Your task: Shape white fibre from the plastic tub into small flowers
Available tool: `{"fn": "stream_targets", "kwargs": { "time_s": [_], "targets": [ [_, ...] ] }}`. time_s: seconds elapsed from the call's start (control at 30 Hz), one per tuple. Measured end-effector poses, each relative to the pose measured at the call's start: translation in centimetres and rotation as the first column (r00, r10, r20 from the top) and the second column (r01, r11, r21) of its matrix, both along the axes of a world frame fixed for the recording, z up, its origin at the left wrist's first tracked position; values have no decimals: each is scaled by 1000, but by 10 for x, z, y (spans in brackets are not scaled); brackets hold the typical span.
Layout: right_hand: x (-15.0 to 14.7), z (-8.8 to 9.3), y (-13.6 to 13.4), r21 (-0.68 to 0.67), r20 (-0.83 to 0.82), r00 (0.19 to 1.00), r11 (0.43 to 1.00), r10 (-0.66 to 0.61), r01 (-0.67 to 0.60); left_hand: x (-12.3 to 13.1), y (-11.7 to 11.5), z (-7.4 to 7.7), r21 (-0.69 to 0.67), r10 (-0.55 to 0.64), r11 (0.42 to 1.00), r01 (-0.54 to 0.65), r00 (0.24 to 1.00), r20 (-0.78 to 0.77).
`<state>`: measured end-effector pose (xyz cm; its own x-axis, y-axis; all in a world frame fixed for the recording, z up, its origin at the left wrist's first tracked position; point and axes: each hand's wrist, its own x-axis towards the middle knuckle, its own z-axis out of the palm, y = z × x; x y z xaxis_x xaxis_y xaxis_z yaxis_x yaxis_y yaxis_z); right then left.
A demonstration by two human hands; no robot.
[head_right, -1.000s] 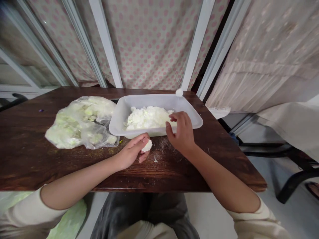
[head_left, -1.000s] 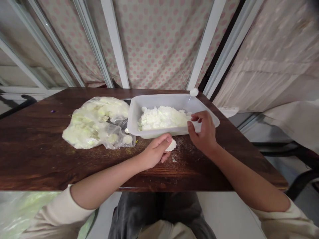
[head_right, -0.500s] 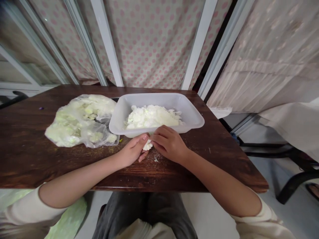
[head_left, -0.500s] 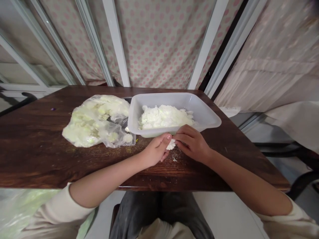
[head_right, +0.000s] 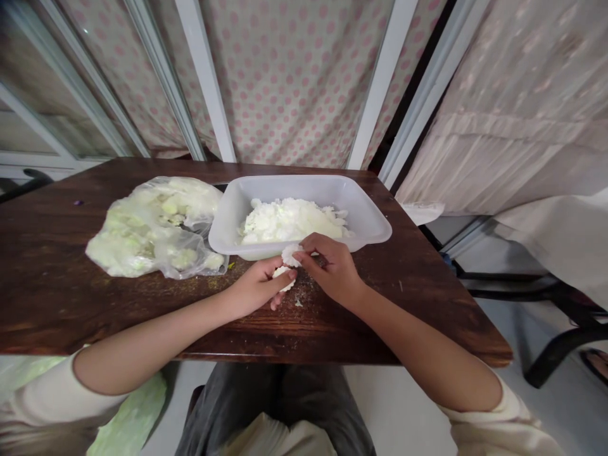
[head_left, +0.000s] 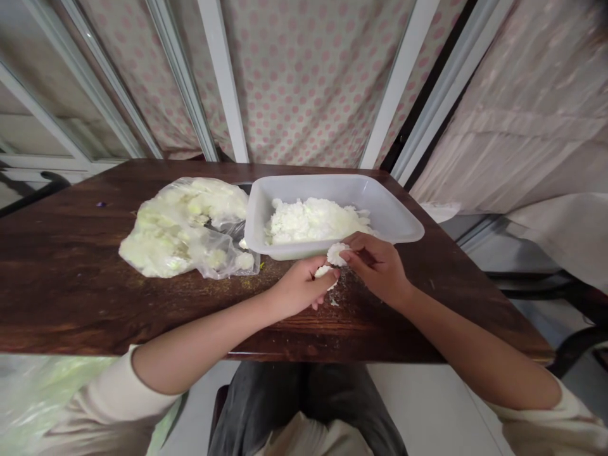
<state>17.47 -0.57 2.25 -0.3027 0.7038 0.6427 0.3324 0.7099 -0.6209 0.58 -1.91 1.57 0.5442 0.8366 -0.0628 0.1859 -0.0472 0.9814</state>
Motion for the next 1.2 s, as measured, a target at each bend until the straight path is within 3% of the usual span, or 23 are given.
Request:
{"fn": "stream_targets", "kwargs": {
  "time_s": [0.17, 0.3, 0.57, 0.87, 1.2],
  "targets": [
    [1, 3, 8, -112, -124, 969, 973, -215, 201, 0, -1, 0, 5, 20, 1000, -20, 999, -27],
    [15, 11, 26, -37, -162, 923, 937, -349, 348, 0, -1, -2, 21, 15, 1000, -14, 1000, -27],
    [44, 6, 52, 62, -19, 856, 854, -517, 517, 0, -2, 0, 26, 7, 1000, -6, 999, -34],
    [54, 8, 57, 133, 172, 769, 788, -616, 601, -1, -3, 0, 43, -5, 999, 7, 999, -45],
    [53, 4, 56, 131, 163, 795, 811, -584, 570, -2, -2, 4, 104, -76, 991, 80, 996, -41]
  ]
}}
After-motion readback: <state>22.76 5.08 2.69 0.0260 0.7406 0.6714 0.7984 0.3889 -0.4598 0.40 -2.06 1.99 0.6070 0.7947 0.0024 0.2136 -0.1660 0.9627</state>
